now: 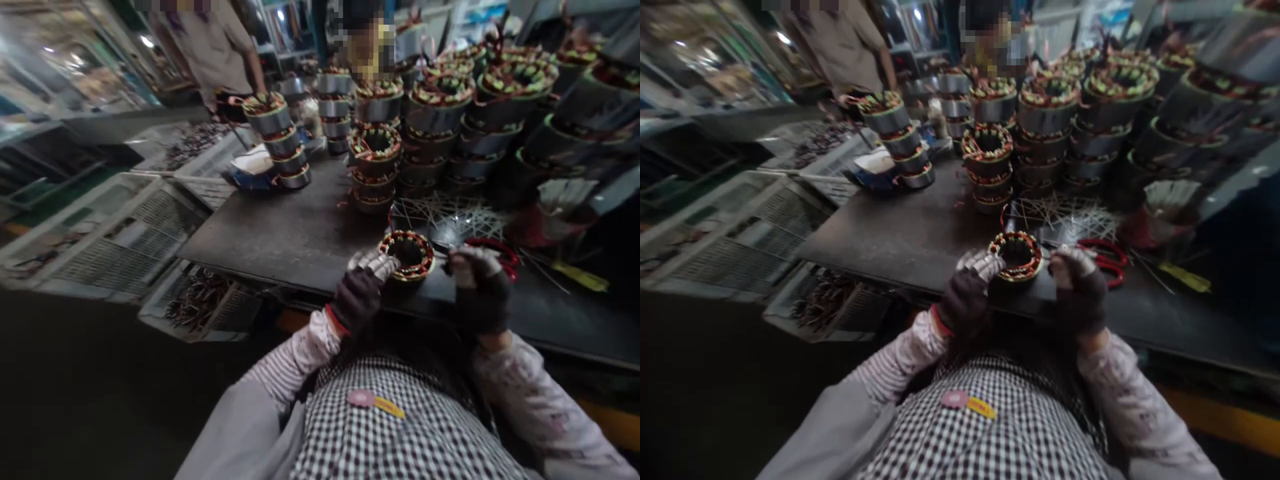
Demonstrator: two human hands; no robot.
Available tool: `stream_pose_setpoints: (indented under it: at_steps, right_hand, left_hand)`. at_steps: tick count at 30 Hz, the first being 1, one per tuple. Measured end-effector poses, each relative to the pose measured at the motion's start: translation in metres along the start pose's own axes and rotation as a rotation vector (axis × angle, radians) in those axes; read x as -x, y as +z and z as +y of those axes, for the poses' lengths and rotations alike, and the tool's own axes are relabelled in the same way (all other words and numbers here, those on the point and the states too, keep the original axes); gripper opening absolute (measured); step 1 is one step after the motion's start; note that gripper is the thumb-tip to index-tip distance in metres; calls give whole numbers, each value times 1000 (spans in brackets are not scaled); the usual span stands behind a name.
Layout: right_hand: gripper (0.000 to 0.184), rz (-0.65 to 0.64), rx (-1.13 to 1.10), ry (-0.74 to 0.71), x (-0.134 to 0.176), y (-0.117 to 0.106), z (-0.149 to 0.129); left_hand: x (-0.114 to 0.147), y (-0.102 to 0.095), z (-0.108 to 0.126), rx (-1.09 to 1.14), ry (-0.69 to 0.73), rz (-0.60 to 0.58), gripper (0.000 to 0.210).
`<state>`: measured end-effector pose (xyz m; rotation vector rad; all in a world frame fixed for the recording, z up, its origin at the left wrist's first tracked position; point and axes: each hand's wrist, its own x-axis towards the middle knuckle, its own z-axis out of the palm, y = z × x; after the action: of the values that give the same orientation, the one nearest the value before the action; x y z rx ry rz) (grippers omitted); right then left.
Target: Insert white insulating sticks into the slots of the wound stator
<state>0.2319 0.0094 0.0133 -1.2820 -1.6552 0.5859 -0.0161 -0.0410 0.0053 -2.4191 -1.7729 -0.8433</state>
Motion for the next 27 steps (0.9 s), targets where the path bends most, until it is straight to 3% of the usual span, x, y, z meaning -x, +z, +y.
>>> stream_pose_setpoints:
  at_steps: [3,6,8,9,11,12,15,18,20,23,25,27]
  right_hand:
    - [36,47,-428,413,-22,-12,6]
    - [52,-115,-564,554,-26,-27,8]
    - [60,-103,-509,457,-19,-45,10]
    - [60,-47,-445,390,-16,-55,13]
    - [54,134,-246,292,-15,-78,20]
    - [50,243,-109,259,-18,-89,24]
    - [44,423,375,144,-46,-114,39]
    - [42,346,683,41,-81,-118,50]
    - [35,287,735,16,-95,-114,54]
    - [31,322,707,-52,-94,-113,55]
    - [35,413,642,-167,-82,-114,54]
    - [40,494,555,-292,-62,-111,49]
  left_hand:
    - [-54,-13,-21,-21,226,-224,39]
    - [-98,-29,-18,-87,350,-480,21]
    - [-97,-39,-8,-83,345,-502,20]
    - [-89,-41,-3,-50,315,-437,27]
    - [-65,-42,2,19,260,-272,38]
    - [-56,-40,3,20,244,-258,43]
    - [-50,-35,6,10,178,-345,46]
    - [-76,-40,11,-3,88,-505,24]
    - [-97,-48,16,-53,72,-624,24]
    - [-112,-55,22,-110,84,-726,27]
    - [-106,-49,23,-108,140,-635,24]
    - [-82,-31,22,-80,200,-452,18]
